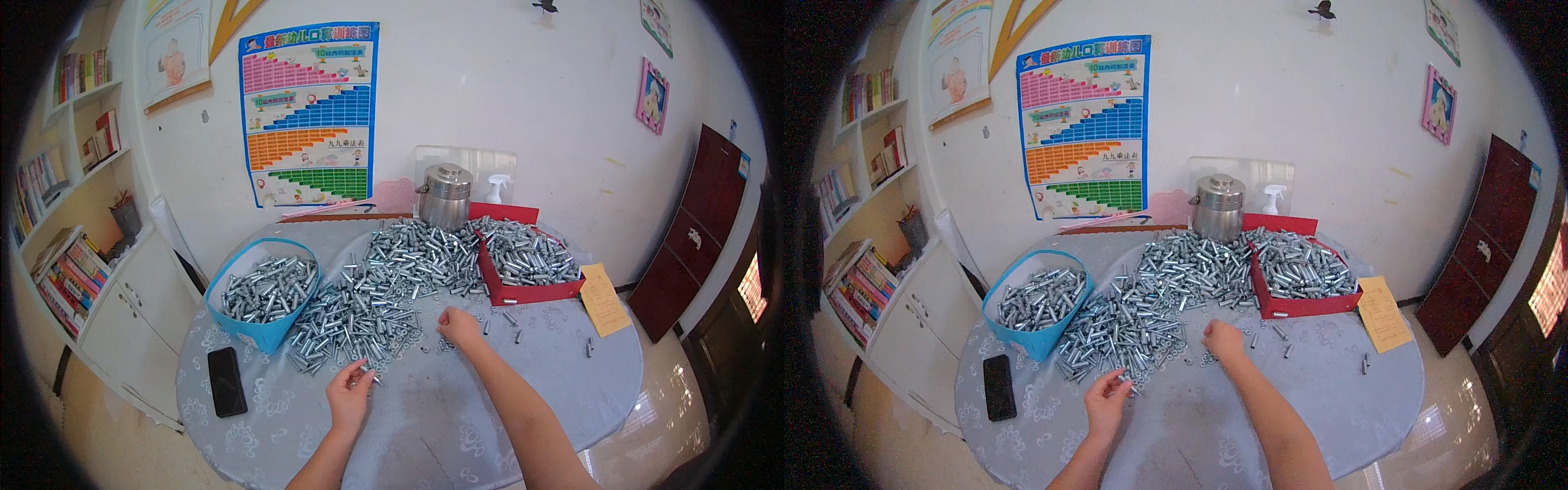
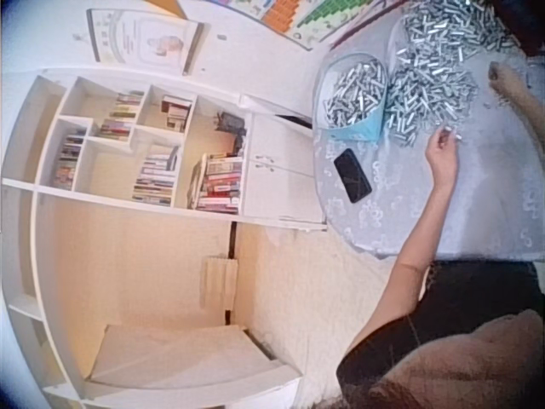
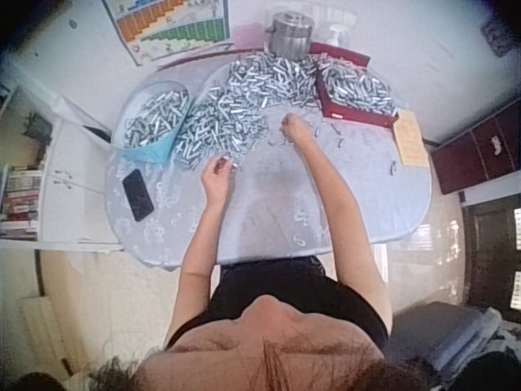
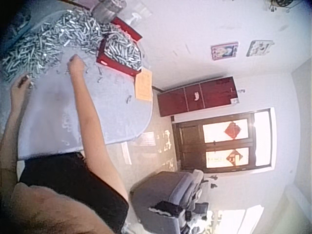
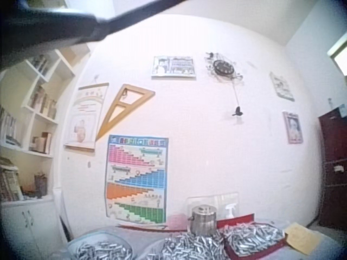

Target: The person sits at a table and repeatedly picks up bolts and washers from a large pile. They thread the washers onto the bolts by hand and place the assembled fasteners into a blue basket. The process is continuous and repetitive throughout the clip.

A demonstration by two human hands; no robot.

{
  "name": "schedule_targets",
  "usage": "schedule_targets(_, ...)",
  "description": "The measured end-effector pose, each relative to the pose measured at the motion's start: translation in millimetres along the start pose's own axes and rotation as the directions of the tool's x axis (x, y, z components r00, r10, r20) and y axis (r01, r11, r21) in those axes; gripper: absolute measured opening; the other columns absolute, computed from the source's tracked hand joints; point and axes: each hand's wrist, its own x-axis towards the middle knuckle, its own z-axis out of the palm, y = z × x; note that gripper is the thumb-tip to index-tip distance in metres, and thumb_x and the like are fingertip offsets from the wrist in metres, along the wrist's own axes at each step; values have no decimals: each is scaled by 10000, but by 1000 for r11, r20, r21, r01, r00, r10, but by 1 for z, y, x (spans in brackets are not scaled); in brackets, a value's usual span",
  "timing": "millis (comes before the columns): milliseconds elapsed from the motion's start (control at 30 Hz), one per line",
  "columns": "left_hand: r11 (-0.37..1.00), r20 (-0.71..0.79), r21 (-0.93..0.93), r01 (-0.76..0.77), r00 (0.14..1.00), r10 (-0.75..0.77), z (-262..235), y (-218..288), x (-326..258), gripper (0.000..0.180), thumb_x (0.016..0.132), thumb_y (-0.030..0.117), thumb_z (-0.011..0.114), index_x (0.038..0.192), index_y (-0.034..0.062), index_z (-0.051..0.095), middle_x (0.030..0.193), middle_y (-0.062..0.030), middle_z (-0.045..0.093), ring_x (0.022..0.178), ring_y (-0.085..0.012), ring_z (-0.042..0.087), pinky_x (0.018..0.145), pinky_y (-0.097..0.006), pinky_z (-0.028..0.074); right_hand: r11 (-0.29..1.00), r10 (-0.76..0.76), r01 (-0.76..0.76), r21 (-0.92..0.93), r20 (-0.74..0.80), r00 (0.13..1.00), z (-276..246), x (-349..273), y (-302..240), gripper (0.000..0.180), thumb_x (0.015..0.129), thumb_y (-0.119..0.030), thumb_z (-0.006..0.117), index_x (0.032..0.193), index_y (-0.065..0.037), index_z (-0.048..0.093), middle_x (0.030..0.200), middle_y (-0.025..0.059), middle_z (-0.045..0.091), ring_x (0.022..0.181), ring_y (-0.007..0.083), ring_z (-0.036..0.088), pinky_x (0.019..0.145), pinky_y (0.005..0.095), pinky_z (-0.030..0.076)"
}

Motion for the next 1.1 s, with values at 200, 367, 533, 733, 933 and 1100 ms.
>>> schedule_targets(200,968,-28,-196,154,986,-162,-3,2,3,168,766,-1,620,923,-54,592,749,-104,613,616,-143,602,554,-240,504,994,-100,99,-39,-18,995,-5,-7,-6,136,626,-172,686,727,-99,632,706,65,633,676,240,608,609,355,477)
schedule_targets(367,906,-28,-315,283,951,-307,-4,8,2,148,782,18,609,888,-79,576,735,-134,612,594,-192,614,544,-269,534,963,-68,69,260,-15,998,-19,-41,-32,129,675,-187,684,774,-111,652,771,71,636,683,191,603,645,304,470)
schedule_targets(533,867,15,-353,352,929,-371,-4,0,4,142,791,41,609,868,-69,564,747,-151,613,596,-199,616,542,-272,535,487,-193,-179,855,305,933,-14,-95,-64,132,750,-122,670,849,-40,638,811,27,635,733,85,575,678,214,451)
schedule_targets(733,799,83,-375,470,876,-476,-4,-1,1,134,807,71,600,850,-50,563,777,-170,618,621,-196,613,574,-284,535,348,-245,-216,912,311,918,-3,-118,-77,108,767,-63,650,857,-10,623,834,25,631,763,74,569,697,196,449)
schedule_targets(933,746,185,-372,552,832,-523,-3,-5,0,141,821,94,587,869,-37,567,810,-167,624,653,-189,611,619,-286,532,467,-187,-63,882,168,968,-1,-123,-74,126,761,-77,655,873,-20,646,820,27,630,732,81,562,667,205,446)
schedule_targets(1100,697,230,-414,585,808,-542,-3,-9,-1,159,833,114,573,877,-38,568,830,-167,624,666,-191,614,636,-284,532,653,-310,255,713,-56,949,-8,-131,-83,157,765,-124,649,906,-57,655,813,63,623,712,131,566,613,243,453)
